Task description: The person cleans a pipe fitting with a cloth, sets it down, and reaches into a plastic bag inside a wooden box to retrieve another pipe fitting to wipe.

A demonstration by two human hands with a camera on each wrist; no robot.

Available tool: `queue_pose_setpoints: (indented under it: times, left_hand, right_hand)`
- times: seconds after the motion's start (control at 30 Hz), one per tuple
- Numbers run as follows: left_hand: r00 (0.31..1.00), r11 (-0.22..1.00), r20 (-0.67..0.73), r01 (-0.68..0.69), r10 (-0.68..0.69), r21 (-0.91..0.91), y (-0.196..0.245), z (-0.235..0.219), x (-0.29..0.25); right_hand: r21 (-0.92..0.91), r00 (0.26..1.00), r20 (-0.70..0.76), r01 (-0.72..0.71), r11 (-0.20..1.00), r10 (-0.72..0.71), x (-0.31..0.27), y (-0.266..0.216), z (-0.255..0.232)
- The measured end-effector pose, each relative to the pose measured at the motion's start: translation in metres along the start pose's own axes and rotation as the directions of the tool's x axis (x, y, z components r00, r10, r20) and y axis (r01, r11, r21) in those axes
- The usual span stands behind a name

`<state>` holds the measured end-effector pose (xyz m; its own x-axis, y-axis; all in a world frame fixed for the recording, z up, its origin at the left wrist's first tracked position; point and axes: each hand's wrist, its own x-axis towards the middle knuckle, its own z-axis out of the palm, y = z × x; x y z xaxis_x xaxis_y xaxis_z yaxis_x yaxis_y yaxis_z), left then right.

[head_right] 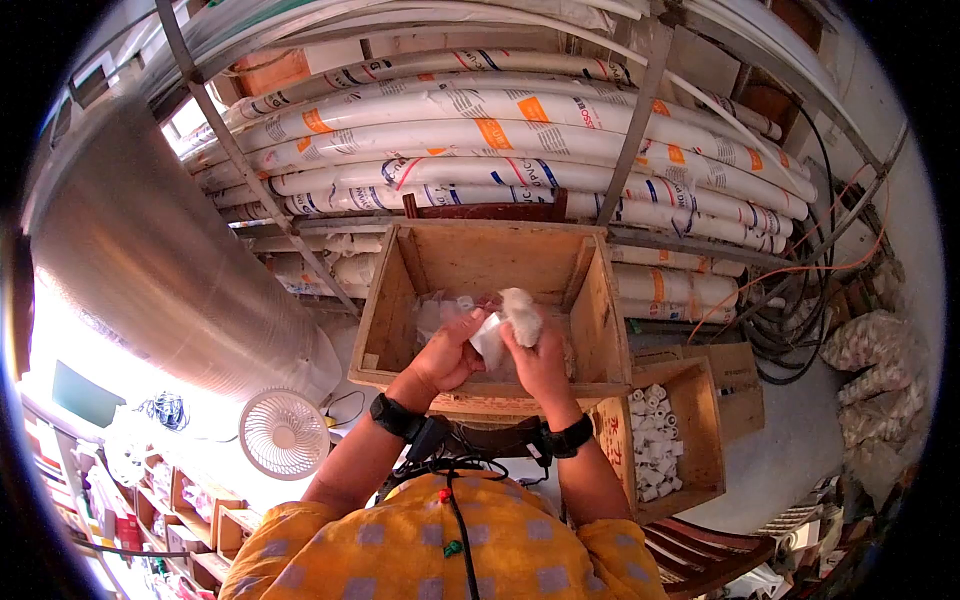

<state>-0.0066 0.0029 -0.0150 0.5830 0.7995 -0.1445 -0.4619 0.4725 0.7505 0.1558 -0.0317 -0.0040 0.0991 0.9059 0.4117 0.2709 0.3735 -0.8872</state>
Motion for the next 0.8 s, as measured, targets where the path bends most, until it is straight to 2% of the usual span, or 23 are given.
queue_pose_setpoints:
  times: [0.03,0.13,0.27,0.33,0.43,0.53,0.63,0.8]
  left_hand:
    - [1.0,0.999,0.004,0.007,-0.007,0.035,0.001,0.0,-0.001]
    - [0.993,1.0,-0.113,0.023,-0.024,-0.016,0.005,0.02,-0.004]
    - [1.0,0.996,-0.024,0.022,-0.02,0.086,-0.001,0.008,0.0]
    - [1.0,0.986,0.01,0.017,-0.019,0.168,0.001,0.01,-0.001]
    - [1.0,0.993,0.014,0.025,-0.027,0.118,-0.002,0.008,0.0]
    - [0.999,0.986,0.032,0.038,-0.043,0.16,0.004,0.012,-0.004]
    - [1.0,0.992,0.012,0.013,-0.015,0.128,-0.003,0.007,-0.002]
    - [0.993,0.997,0.11,0.026,-0.033,0.067,-0.001,0.005,-0.002]
  right_hand:
    - [-0.038,0.997,0.063,0.038,0.999,-0.036,0.001,-0.008,0.0]
    - [0.066,0.994,0.112,-0.021,0.998,0.014,0.001,-0.012,0.001]
    - [0.187,0.993,0.108,-0.064,0.98,0.044,0.001,0.011,0.002]
    - [0.188,0.993,0.106,-0.069,0.98,0.049,0.003,0.008,0.0]
    - [0.17,0.991,0.098,-0.109,0.979,0.093,0.003,0.004,-0.002]
    - [0.186,0.99,0.091,-0.124,0.975,0.109,0.003,0.003,-0.002]
    - [0.164,0.988,0.072,-0.146,0.976,0.136,0.003,0.004,-0.004]
    - [0.138,0.985,0.036,-0.169,0.976,0.166,0.003,0.003,-0.004]
